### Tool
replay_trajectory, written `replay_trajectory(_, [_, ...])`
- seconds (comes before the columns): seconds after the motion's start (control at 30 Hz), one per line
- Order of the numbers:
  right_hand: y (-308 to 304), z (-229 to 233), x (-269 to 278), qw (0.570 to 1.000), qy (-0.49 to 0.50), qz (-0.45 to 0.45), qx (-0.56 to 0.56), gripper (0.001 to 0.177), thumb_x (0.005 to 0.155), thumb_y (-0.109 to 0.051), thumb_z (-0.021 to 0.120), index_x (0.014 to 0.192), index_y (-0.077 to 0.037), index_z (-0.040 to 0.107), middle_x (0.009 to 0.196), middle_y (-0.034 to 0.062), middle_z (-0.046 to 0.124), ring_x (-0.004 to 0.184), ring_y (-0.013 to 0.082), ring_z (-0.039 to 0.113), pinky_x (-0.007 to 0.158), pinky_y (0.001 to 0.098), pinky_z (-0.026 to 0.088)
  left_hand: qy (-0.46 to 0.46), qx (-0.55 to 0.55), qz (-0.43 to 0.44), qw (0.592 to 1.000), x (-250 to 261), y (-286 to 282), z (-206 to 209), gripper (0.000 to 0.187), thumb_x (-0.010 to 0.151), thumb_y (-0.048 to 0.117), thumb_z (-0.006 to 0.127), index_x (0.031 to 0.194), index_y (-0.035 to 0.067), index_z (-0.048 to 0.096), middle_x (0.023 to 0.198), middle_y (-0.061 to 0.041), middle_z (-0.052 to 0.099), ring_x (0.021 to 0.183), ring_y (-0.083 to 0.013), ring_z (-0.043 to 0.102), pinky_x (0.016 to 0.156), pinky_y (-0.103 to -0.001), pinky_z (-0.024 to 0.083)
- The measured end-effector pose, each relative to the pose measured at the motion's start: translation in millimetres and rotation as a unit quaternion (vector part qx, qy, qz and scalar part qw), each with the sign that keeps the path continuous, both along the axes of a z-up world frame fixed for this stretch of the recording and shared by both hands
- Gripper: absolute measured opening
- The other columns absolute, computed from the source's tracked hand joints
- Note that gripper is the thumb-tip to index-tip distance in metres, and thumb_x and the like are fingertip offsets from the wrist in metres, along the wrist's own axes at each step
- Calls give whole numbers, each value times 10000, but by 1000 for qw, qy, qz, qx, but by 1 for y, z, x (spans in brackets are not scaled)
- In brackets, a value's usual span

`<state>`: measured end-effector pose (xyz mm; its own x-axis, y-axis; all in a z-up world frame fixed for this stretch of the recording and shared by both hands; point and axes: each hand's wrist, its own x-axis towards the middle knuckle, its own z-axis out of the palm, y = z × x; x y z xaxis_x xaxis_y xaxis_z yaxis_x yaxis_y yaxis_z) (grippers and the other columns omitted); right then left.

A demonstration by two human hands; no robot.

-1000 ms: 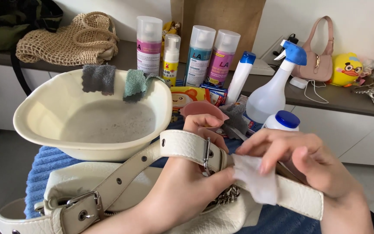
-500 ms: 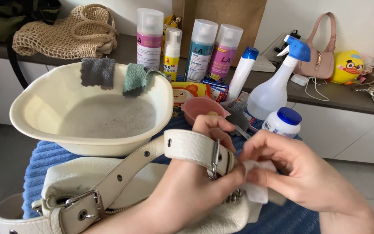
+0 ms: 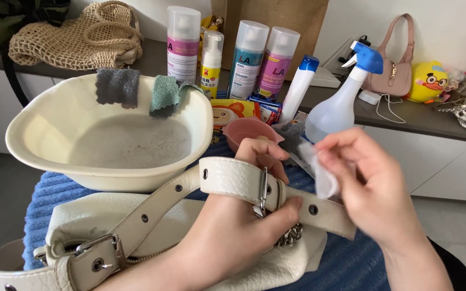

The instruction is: Cleaning the body and hardware of a white leather bag using a cloth and cleaning solution.

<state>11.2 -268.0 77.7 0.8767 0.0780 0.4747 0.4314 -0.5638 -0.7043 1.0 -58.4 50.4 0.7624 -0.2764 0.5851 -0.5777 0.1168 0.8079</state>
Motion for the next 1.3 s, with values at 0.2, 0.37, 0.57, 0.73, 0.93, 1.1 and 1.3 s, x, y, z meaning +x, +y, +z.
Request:
replay_trajectory(0.2, [-11,0,4,987,50,146,-53,250,894,-193,700,1114,-75,724,944,25,789,799,98,714,687,236,562,0,-12,-17,1000,2,-1,-2,430,855,85,651,1231,136,448,1006,-28,538,881,-134,548,838,-298,457])
replay_trajectory(0.37, [-19,-9,0,977,90,193,17,487,732,43,862,1187,-34,705,916,78,800,829,117,752,718,245,608,-4,11,-10,1000,1,0,-1,434,858,129,663,1235,136,447,999,-28,549,883,-145,556,855,-315,452])
replay_trajectory(0.57, [-9,-8,-8,984,69,159,-42,233,901,-168,715,1123,-98,705,876,32,846,643,52,706,544,194,545,2,2,-22,1000,-1,-1,-1,402,868,100,636,1224,140,453,998,-28,535,869,-138,544,834,-309,456])
replay_trajectory(0.73, [-13,-10,-5,983,70,167,-35,236,943,-227,652,1127,-79,674,894,28,812,694,71,706,592,221,556,4,-17,-37,999,0,0,-1,412,865,68,623,1231,128,444,991,-39,535,894,-139,546,850,-305,460])
replay_trajectory(0.93, [-21,-13,2,980,50,188,-42,229,870,-131,766,1091,-82,730,847,6,724,675,68,645,581,203,514,35,50,21,998,1,3,6,398,854,234,682,1196,161,492,1042,-9,591,933,-131,588,869,-301,474])
replay_trajectory(1.1, [-28,-16,18,994,-8,106,17,113,972,-168,629,1022,-85,688,765,-6,687,572,70,570,499,208,421,48,155,35,986,-4,2,13,491,816,436,708,1183,135,586,1107,-42,646,892,-168,656,782,-315,546])
replay_trajectory(1.3, [-30,-18,45,993,13,30,111,111,1046,-161,614,1011,-71,669,836,0,650,746,55,545,667,197,403,-170,382,134,898,-15,7,-3,592,868,545,678,1219,73,613,1161,-122,626,1003,-357,643,828,-500,483])
